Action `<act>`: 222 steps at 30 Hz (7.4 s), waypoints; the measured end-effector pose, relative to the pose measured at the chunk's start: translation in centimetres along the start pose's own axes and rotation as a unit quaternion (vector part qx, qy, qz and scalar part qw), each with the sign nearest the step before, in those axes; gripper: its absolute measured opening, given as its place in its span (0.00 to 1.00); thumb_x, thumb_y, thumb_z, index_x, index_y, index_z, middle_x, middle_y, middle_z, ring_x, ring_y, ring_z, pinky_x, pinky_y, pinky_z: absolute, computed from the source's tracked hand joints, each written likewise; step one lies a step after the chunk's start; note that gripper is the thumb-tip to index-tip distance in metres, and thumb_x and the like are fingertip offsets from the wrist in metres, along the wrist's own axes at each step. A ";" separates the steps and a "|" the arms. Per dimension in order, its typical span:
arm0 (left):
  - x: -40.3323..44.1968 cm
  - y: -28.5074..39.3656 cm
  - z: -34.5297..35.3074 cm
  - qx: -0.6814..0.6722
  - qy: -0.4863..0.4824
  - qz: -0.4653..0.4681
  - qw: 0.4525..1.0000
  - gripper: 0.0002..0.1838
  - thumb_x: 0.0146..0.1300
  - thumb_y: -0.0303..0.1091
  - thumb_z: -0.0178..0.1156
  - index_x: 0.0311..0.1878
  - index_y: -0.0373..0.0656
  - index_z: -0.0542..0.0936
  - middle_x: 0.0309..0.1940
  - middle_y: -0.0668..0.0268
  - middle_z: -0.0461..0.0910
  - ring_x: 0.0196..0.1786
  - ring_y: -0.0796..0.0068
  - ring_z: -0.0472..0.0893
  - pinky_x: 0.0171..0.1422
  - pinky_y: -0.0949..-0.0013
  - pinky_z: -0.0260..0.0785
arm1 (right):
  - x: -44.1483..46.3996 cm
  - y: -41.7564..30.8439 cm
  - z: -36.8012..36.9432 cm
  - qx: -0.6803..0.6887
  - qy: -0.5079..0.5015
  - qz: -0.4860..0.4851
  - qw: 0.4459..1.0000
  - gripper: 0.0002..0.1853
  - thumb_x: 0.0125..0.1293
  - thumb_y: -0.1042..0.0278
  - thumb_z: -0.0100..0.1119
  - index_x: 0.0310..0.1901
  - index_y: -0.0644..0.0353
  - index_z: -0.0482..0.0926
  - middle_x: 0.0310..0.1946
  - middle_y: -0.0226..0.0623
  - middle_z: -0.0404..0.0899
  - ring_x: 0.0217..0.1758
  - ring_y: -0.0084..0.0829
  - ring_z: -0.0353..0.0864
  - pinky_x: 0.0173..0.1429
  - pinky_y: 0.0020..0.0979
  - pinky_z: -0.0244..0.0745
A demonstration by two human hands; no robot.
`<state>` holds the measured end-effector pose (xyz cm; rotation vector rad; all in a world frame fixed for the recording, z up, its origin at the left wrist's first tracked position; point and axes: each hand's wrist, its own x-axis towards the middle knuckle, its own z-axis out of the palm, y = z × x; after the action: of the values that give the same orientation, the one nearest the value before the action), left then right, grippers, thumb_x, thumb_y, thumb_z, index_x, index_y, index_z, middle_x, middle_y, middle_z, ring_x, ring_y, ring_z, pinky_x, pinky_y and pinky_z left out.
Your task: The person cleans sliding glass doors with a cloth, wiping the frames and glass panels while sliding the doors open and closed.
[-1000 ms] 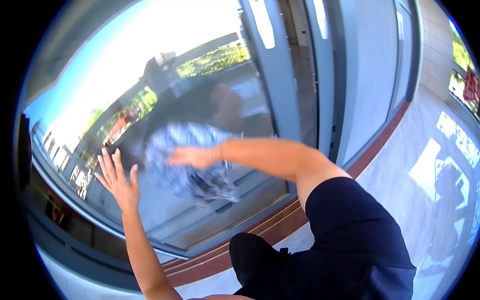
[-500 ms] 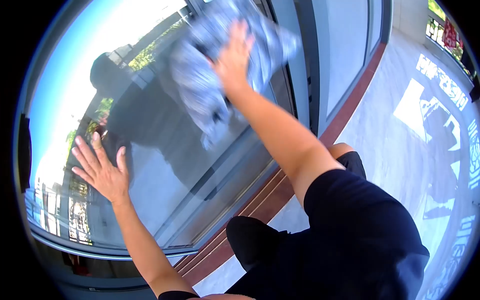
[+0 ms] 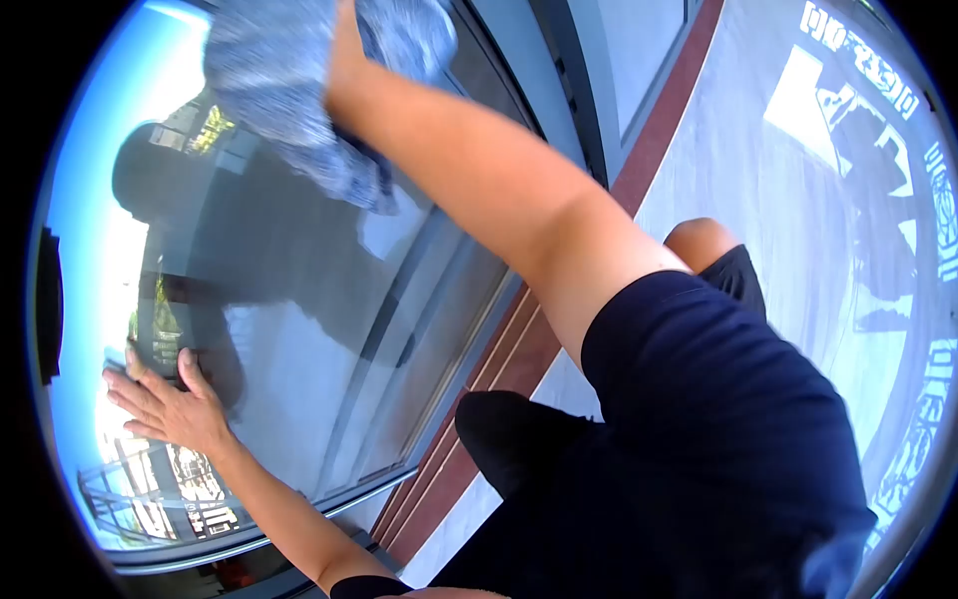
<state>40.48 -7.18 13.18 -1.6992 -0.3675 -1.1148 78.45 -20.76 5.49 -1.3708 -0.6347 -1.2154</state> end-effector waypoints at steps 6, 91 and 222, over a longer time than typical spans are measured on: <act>-0.5 -0.7 0.7 -0.015 0.014 0.014 1.000 0.40 0.73 0.72 0.51 0.80 0.61 0.70 0.85 0.61 0.57 0.85 0.49 0.56 0.82 0.30 0.45 | -10.6 4.1 -1.7 -0.042 -0.060 0.055 0.996 0.33 0.54 0.56 0.72 0.62 0.57 0.79 0.64 0.53 0.69 0.69 0.58 0.69 0.69 0.62 0.60; 6.2 11.1 1.9 0.001 -0.058 0.104 0.993 0.35 0.79 0.60 0.47 0.80 0.49 0.68 0.84 0.54 0.56 0.86 0.46 0.54 0.85 0.35 0.40 | -3.9 14.8 -2.7 0.166 0.026 -0.054 0.984 0.19 0.64 0.71 0.66 0.57 0.54 0.87 0.53 0.40 0.87 0.59 0.42 0.84 0.65 0.41 0.76; 36.4 25.2 4.0 -0.231 -0.239 0.390 0.859 0.24 0.62 0.32 0.72 0.63 0.51 0.85 0.45 0.63 0.86 0.54 0.61 0.84 0.85 0.47 0.57 | -10.0 12.3 -3.9 0.537 -0.248 0.355 0.724 0.17 0.76 0.73 0.61 0.64 0.56 0.77 0.52 0.42 0.86 0.53 0.36 0.88 0.59 0.34 0.86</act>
<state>78.97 -23.91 27.80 -2.2425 0.3226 -0.1626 85.16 -24.34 -8.99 -0.7224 -0.8598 0.2452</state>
